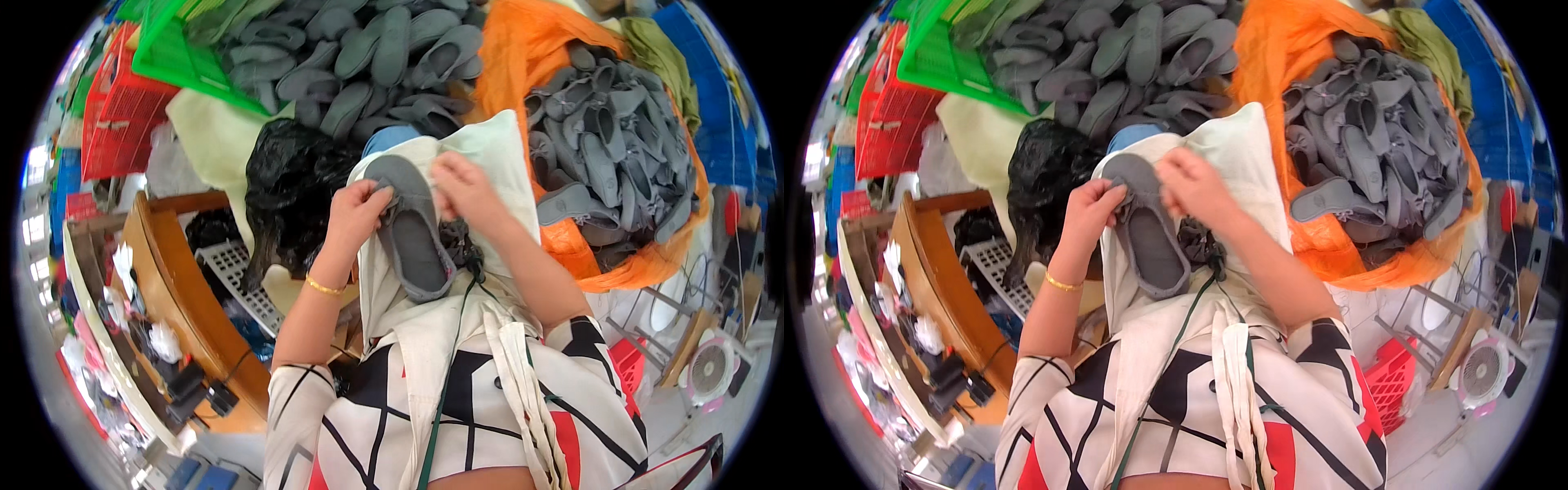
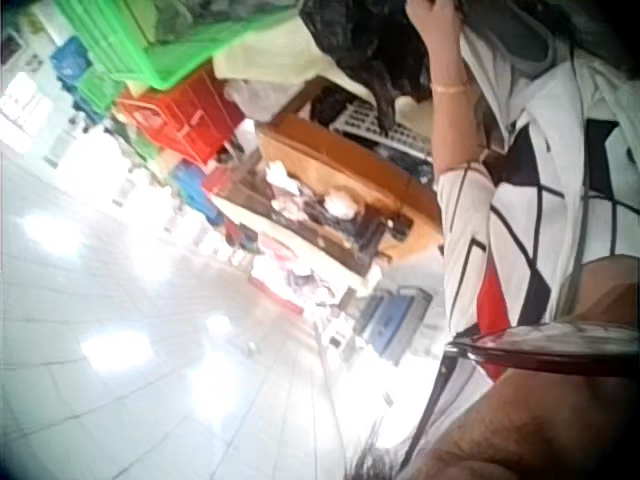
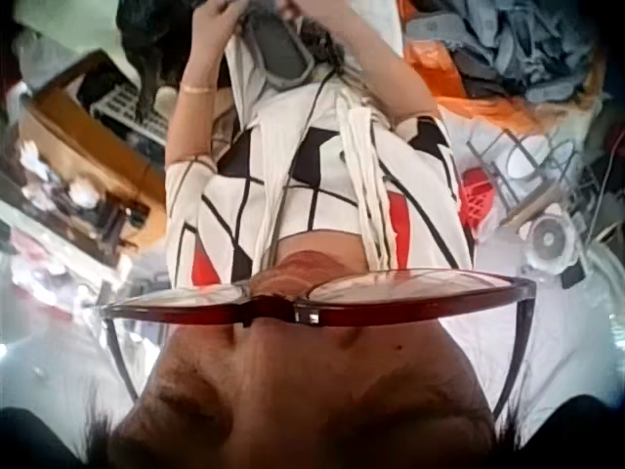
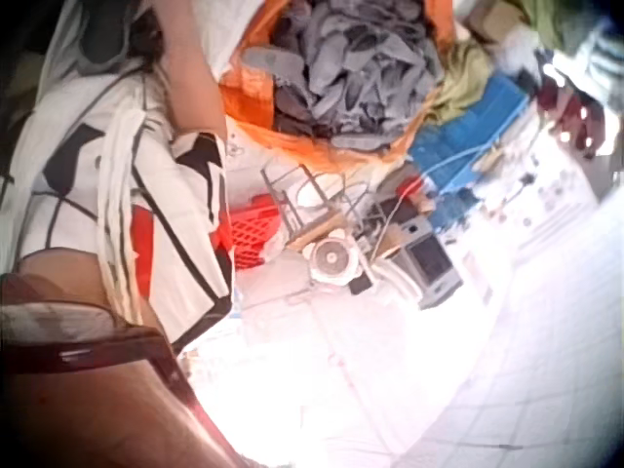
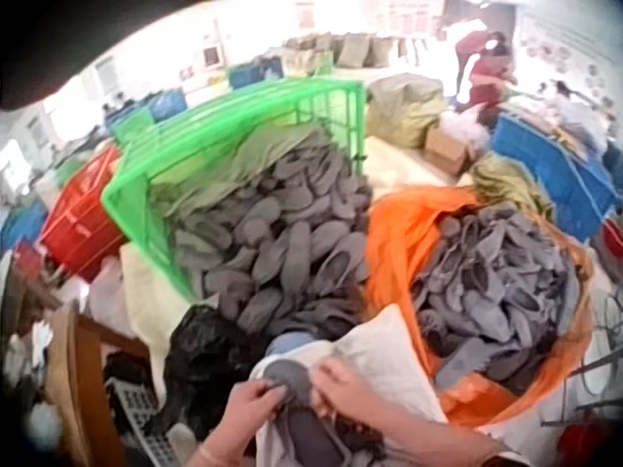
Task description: The person sits on the floor and sews a grey slipper using a needle and thread. They repeatedly pull the thread through the fabric to secure the sole or lining, handling the slipper with both hands. The workspace is surrounded by large baskets filled with similar grey slippers.
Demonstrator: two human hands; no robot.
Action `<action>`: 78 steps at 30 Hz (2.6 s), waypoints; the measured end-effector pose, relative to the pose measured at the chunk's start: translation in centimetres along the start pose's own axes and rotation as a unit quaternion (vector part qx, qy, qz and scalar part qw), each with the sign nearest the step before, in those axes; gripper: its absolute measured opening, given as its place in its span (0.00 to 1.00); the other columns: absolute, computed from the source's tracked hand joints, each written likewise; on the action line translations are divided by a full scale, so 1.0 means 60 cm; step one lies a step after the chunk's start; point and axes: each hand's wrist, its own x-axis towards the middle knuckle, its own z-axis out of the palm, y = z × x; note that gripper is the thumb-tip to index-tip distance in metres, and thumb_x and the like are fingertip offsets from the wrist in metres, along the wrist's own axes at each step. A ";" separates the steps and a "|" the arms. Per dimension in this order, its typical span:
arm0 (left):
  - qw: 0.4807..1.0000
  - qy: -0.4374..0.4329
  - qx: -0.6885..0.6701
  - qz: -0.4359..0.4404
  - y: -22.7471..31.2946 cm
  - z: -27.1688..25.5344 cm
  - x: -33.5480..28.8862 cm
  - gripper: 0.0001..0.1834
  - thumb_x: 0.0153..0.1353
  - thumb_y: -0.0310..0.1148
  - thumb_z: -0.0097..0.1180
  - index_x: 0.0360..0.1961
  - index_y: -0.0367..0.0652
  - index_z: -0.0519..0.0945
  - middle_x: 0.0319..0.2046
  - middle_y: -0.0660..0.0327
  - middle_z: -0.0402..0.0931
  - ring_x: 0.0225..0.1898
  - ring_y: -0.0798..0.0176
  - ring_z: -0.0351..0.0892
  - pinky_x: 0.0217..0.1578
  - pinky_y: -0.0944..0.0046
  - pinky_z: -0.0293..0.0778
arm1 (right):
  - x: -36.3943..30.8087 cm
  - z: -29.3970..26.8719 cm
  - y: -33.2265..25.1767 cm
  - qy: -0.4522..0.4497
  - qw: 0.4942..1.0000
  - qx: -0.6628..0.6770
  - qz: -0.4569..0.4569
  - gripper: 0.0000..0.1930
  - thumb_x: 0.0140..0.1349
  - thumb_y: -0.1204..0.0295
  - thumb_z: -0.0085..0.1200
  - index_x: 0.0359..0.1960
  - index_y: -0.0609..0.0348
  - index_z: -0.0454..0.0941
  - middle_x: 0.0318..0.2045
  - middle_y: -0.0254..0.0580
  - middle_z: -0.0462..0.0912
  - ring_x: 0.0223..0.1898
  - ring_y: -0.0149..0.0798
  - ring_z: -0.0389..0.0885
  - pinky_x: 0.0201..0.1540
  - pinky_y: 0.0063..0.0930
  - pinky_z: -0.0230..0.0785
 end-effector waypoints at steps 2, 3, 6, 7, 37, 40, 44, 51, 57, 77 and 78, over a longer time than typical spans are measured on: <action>1.000 -0.003 -0.009 -0.017 -0.006 -0.007 -0.002 0.12 0.60 0.35 0.62 0.27 0.36 0.82 0.18 0.69 0.75 0.18 0.78 0.68 0.20 0.73 0.64 | -0.021 -0.052 -0.004 0.001 0.995 0.099 -0.002 0.06 0.72 0.65 0.50 0.40 0.52 0.73 0.18 0.28 0.70 0.14 0.23 0.65 0.17 0.19 0.56; 1.000 -0.007 -0.015 -0.014 -0.005 -0.003 -0.002 0.12 0.61 0.35 0.62 0.27 0.37 0.81 0.19 0.70 0.74 0.18 0.78 0.67 0.20 0.74 0.64 | -0.026 -0.078 -0.005 0.008 0.985 0.171 -0.015 0.05 0.71 0.67 0.50 0.39 0.53 0.73 0.18 0.27 0.70 0.15 0.22 0.64 0.17 0.20 0.55; 1.000 -0.012 -0.019 -0.004 -0.003 0.004 0.000 0.12 0.62 0.37 0.62 0.29 0.38 0.81 0.20 0.71 0.74 0.19 0.79 0.67 0.21 0.75 0.64 | -0.041 -0.105 -0.003 -0.005 0.971 0.237 -0.033 0.03 0.71 0.72 0.48 0.38 0.55 0.73 0.18 0.27 0.68 0.15 0.22 0.63 0.17 0.18 0.55; 1.000 -0.007 -0.011 -0.005 -0.005 0.004 0.001 0.14 0.62 0.38 0.62 0.31 0.36 0.81 0.20 0.70 0.75 0.20 0.78 0.68 0.22 0.74 0.66 | -0.042 -0.101 0.002 0.015 0.986 0.158 -0.046 0.04 0.71 0.71 0.48 0.39 0.55 0.74 0.18 0.27 0.68 0.16 0.22 0.64 0.18 0.19 0.57; 0.981 0.088 0.092 0.148 -0.018 0.016 -0.019 0.14 0.65 0.35 0.60 0.26 0.39 0.74 0.17 0.63 0.72 0.17 0.71 0.68 0.19 0.69 0.65 | -0.075 -0.011 0.035 0.073 0.866 -0.433 -0.238 0.15 0.60 0.60 0.57 0.23 0.57 0.75 0.25 0.45 0.76 0.30 0.51 0.79 0.32 0.43 0.71; 0.884 0.169 0.330 0.284 -0.004 0.008 -0.022 0.11 0.64 0.34 0.61 0.29 0.40 0.75 0.21 0.60 0.73 0.21 0.62 0.72 0.23 0.62 0.68 | -0.082 -0.002 0.041 0.083 0.871 -0.420 -0.242 0.14 0.60 0.61 0.57 0.22 0.57 0.75 0.24 0.46 0.76 0.29 0.52 0.78 0.32 0.43 0.70; 0.782 0.168 0.448 0.398 0.018 0.039 -0.062 0.06 0.59 0.28 0.60 0.37 0.42 0.78 0.26 0.58 0.71 0.28 0.52 0.73 0.27 0.56 0.70 | -0.084 0.002 0.047 0.106 0.880 -0.404 -0.226 0.14 0.59 0.62 0.58 0.22 0.58 0.75 0.23 0.46 0.76 0.29 0.53 0.78 0.31 0.43 0.70; 0.729 0.066 0.585 0.351 0.041 0.066 -0.066 0.25 0.52 0.29 0.60 0.54 0.37 0.76 0.34 0.55 0.72 0.36 0.51 0.75 0.32 0.55 0.74 | -0.084 0.003 0.044 0.104 0.896 -0.375 -0.215 0.16 0.58 0.61 0.60 0.20 0.59 0.74 0.23 0.47 0.77 0.28 0.54 0.78 0.31 0.44 0.69; 0.736 0.121 0.555 0.369 0.001 0.041 -0.044 0.27 0.53 0.28 0.60 0.57 0.43 0.75 0.38 0.56 0.75 0.39 0.51 0.76 0.35 0.55 0.76 | -0.069 0.016 0.048 0.095 0.919 -0.297 -0.241 0.15 0.56 0.65 0.62 0.19 0.61 0.73 0.20 0.47 0.73 0.23 0.46 0.74 0.28 0.37 0.66; 0.862 -0.025 0.318 0.394 0.018 0.091 -0.047 0.18 0.45 0.20 0.57 0.41 0.42 0.81 0.27 0.56 0.74 0.30 0.51 0.77 0.32 0.56 0.75 | -0.058 -0.056 -0.004 0.257 0.820 -0.401 -0.318 0.09 0.62 0.67 0.59 0.29 0.60 0.79 0.28 0.40 0.81 0.29 0.38 0.80 0.29 0.29 0.71; 0.869 -0.036 0.307 0.387 0.011 0.100 -0.047 0.17 0.45 0.21 0.58 0.40 0.42 0.80 0.27 0.55 0.74 0.31 0.50 0.77 0.32 0.54 0.75 | -0.059 -0.042 0.002 0.230 0.893 -0.261 -0.286 0.09 0.64 0.68 0.58 0.31 0.60 0.79 0.28 0.38 0.81 0.29 0.35 0.79 0.31 0.27 0.72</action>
